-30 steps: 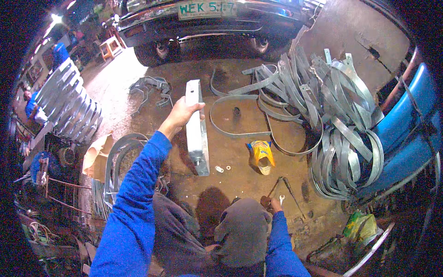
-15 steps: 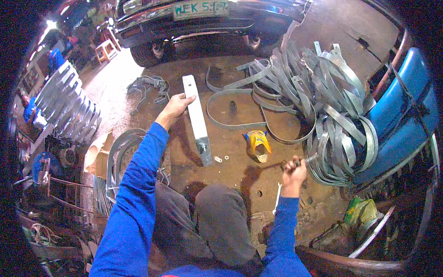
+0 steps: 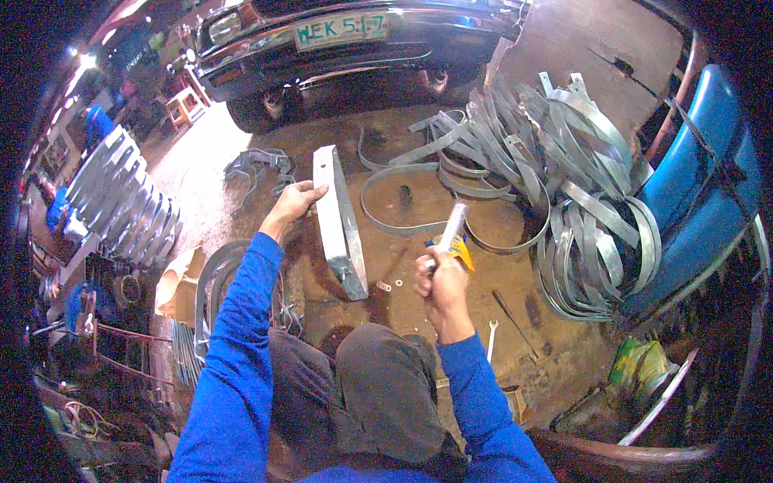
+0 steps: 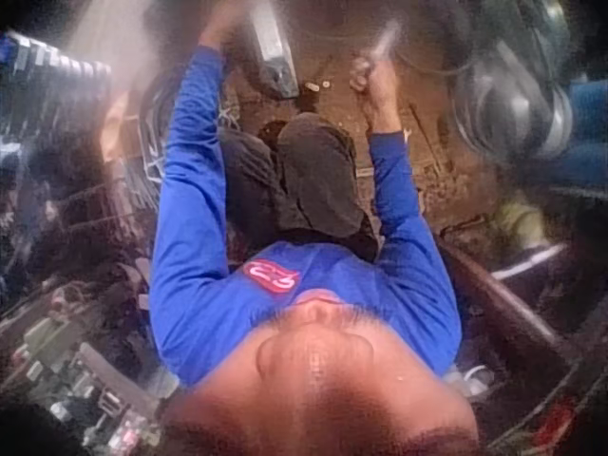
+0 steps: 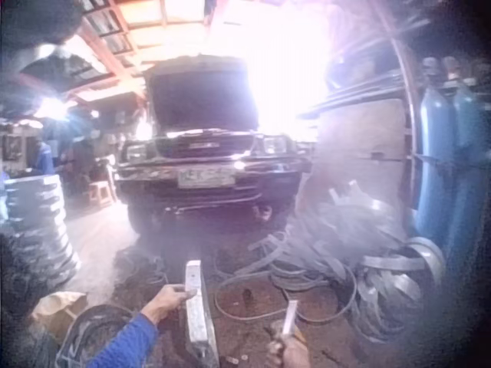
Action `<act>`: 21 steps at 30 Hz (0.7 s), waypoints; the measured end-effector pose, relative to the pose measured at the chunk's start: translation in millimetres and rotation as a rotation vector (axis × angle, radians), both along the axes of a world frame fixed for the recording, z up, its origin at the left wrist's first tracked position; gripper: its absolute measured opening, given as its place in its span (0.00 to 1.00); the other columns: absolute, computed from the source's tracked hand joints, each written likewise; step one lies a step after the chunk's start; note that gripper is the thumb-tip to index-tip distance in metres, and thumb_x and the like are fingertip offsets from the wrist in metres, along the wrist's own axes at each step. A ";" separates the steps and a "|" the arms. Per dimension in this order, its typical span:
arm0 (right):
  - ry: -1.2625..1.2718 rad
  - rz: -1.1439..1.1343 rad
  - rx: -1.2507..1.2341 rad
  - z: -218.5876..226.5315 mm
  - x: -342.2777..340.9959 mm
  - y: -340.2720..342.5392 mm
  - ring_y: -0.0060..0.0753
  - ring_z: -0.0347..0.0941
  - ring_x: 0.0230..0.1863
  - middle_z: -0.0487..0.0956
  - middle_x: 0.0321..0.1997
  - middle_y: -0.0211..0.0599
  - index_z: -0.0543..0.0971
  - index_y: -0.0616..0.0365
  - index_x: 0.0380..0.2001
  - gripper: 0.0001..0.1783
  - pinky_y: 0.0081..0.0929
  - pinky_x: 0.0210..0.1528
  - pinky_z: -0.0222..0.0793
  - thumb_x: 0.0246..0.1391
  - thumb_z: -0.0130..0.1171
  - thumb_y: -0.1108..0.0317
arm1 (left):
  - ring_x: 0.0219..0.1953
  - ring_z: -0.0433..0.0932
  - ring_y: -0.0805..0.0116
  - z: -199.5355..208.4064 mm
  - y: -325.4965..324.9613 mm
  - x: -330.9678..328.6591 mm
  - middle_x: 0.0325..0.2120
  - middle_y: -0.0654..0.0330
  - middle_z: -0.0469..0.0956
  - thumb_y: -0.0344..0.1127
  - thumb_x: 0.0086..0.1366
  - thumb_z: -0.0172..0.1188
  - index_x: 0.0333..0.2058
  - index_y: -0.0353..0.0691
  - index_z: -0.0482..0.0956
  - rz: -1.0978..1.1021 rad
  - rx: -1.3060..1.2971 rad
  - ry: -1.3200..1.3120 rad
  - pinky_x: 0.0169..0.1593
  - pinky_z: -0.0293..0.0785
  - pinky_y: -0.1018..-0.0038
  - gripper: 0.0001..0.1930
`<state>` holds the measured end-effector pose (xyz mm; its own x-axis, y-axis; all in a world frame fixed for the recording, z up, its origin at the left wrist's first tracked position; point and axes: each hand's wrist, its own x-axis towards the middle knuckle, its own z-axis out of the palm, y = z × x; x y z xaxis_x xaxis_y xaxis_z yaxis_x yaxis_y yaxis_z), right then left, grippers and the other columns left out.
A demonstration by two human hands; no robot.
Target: The person assembles a metal frame by inserting bolts and washers into pre-drilled holes and tightening them with a wrench. The person works on the floor, handling the frame, bolts, washers, and wrench to secure the components together.
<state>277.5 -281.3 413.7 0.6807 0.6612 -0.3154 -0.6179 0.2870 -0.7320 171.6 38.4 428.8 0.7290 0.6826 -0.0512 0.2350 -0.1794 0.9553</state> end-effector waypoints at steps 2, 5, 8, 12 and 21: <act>0.048 -0.190 0.109 0.9 10.0 -2.3 0.17 0.55 0.13 0.68 0.21 0.26 0.68 0.54 0.32 0.12 0.20 0.14 0.50 0.66 0.41 0.60 | 0.40 0.78 0.70 0.8 -2.9 -0.4 0.39 0.59 0.79 0.44 0.62 0.62 0.50 0.31 0.73 -0.059 0.036 0.001 0.44 0.75 0.73 0.24; 0.050 -0.346 0.226 6.9 27.4 -7.4 0.15 0.53 0.15 0.67 0.24 0.23 0.66 0.50 0.35 0.10 0.17 0.16 0.48 0.68 0.39 0.60 | 0.37 0.80 0.67 4.9 -21.8 -0.1 0.40 0.57 0.78 0.41 0.68 0.55 0.52 0.33 0.70 -0.076 -0.295 -0.069 0.39 0.78 0.74 0.20; -0.033 -0.504 0.257 16.9 33.3 0.4 0.15 0.53 0.15 0.68 0.25 0.25 0.66 0.51 0.35 0.11 0.17 0.16 0.48 0.69 0.39 0.59 | 0.35 0.81 0.65 -3.9 -18.1 -2.4 0.37 0.55 0.78 0.38 0.71 0.46 0.54 0.35 0.66 -0.099 -0.425 -0.157 0.37 0.79 0.73 0.17; -0.190 -0.685 0.355 7.9 43.6 35.4 0.15 0.52 0.14 0.69 0.24 0.30 0.64 0.51 0.35 0.14 0.16 0.15 0.48 0.68 0.39 0.54 | 0.20 0.76 0.66 -26.7 -10.9 -7.2 0.23 0.55 0.75 0.44 0.74 0.37 0.41 0.36 0.67 0.117 -0.237 -0.156 0.26 0.76 0.69 0.17; -0.577 -0.813 0.246 -74.1 13.2 186.2 0.18 0.63 0.20 0.72 0.25 0.32 0.63 0.54 0.35 0.18 0.16 0.20 0.58 0.69 0.37 0.51 | 0.17 0.72 0.73 -27.6 -22.5 -36.9 0.19 0.62 0.69 0.54 0.71 0.42 0.43 0.35 0.71 0.288 -0.012 -0.067 0.20 0.72 0.75 0.24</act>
<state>290.7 -95.0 339.6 0.9565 -0.0658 0.2842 0.2583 0.6440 -0.7201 134.7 15.9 401.2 0.5072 0.8616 -0.0182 0.2107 -0.1035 0.9721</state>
